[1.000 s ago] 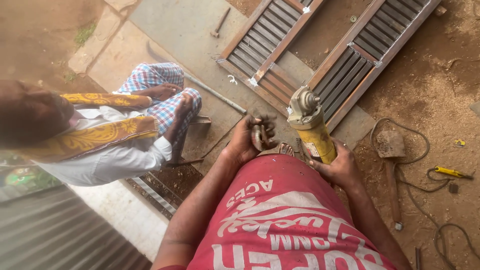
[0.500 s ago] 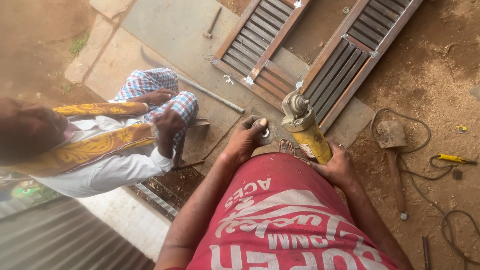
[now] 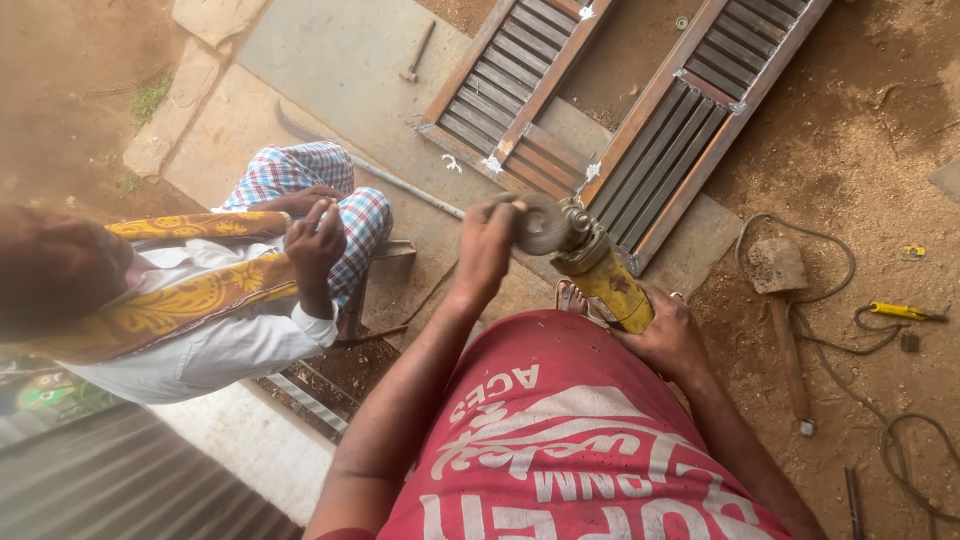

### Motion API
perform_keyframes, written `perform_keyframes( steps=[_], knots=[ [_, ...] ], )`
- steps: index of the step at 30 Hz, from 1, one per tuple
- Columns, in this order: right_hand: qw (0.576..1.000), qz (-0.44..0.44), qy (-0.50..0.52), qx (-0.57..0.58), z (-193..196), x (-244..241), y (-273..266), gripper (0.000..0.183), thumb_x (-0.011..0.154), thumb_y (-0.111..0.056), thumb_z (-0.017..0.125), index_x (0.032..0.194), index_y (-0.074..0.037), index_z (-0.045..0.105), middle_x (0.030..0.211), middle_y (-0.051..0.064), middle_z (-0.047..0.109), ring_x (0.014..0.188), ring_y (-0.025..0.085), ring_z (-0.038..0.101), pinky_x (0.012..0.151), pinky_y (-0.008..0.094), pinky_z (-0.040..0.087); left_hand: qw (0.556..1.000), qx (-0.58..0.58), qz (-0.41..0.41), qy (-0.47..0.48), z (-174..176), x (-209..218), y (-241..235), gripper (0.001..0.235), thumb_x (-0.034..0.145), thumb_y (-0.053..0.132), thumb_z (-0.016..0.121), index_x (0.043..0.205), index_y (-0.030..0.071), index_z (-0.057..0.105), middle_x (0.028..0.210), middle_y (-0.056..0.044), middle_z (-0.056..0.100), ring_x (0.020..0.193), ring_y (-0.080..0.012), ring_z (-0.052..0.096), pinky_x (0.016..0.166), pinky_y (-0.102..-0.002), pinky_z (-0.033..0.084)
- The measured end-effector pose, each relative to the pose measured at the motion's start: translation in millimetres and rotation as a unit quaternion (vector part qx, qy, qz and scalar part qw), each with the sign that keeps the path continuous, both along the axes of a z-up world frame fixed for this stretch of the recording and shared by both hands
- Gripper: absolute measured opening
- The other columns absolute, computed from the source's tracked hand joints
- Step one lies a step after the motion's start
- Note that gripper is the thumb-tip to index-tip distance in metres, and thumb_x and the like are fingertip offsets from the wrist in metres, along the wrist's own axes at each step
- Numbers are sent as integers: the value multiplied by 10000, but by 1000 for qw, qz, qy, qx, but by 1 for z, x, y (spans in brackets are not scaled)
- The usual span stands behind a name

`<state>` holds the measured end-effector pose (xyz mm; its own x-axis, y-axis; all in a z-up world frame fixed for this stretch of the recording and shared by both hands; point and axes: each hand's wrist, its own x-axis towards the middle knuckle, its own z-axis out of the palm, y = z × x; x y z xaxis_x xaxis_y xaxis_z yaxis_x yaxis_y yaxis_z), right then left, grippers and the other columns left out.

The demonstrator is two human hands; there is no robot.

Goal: The person prepares an angle grinder by attaching a grinding disc and then uses it to grind the metal joints of a gate frame.

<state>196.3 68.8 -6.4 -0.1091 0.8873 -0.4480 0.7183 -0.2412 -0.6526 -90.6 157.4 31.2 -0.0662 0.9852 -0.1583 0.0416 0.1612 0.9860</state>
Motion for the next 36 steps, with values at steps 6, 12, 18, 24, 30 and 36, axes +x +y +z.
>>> perform_keyframes(
  steps=[6,12,18,24,30,36],
  knots=[
    [992,32,-22,117,4,-3,-4,860,613,-340,930,1345,-34,600,1125,195,695,1002,331,708,897,495,589,994,-10,-87,70,48,31,-6,347,955,209,652,1188,-37,724,1015,-189,788,911,-214,778,860,-357,637],
    [991,31,-43,119,-3,1,-15,812,633,-362,937,1286,-4,612,1099,205,655,1016,334,689,875,498,594,981,20,-38,189,79,40,-22,312,916,209,696,1108,-21,786,905,-167,815,782,-200,776,752,-345,619],
    [984,45,-63,160,0,4,-15,857,608,-368,954,1296,6,606,1071,202,655,993,330,685,879,505,582,983,-7,-18,180,58,35,-26,281,930,194,692,1071,-37,770,903,-174,794,807,-192,780,769,-327,640],
    [983,13,-56,175,9,0,-11,820,617,-335,937,1293,4,622,1080,220,665,1011,335,671,868,499,579,997,24,23,64,9,12,-46,349,983,187,611,1220,-66,649,983,-162,701,856,-204,650,762,-341,560],
    [964,3,-93,250,53,-22,5,716,644,-327,919,1218,7,650,1048,200,724,1027,367,662,963,505,512,911,-204,-324,153,52,31,-29,695,822,372,806,1363,24,542,1304,-118,649,1179,-273,628,948,-389,530],
    [966,28,-48,252,67,-28,6,769,666,-366,884,1279,16,622,1101,210,706,1052,385,651,969,535,501,888,-231,-235,-320,-26,61,-22,784,764,280,876,1396,-3,508,1278,-177,651,1239,-360,619,996,-512,564]
  ],
)
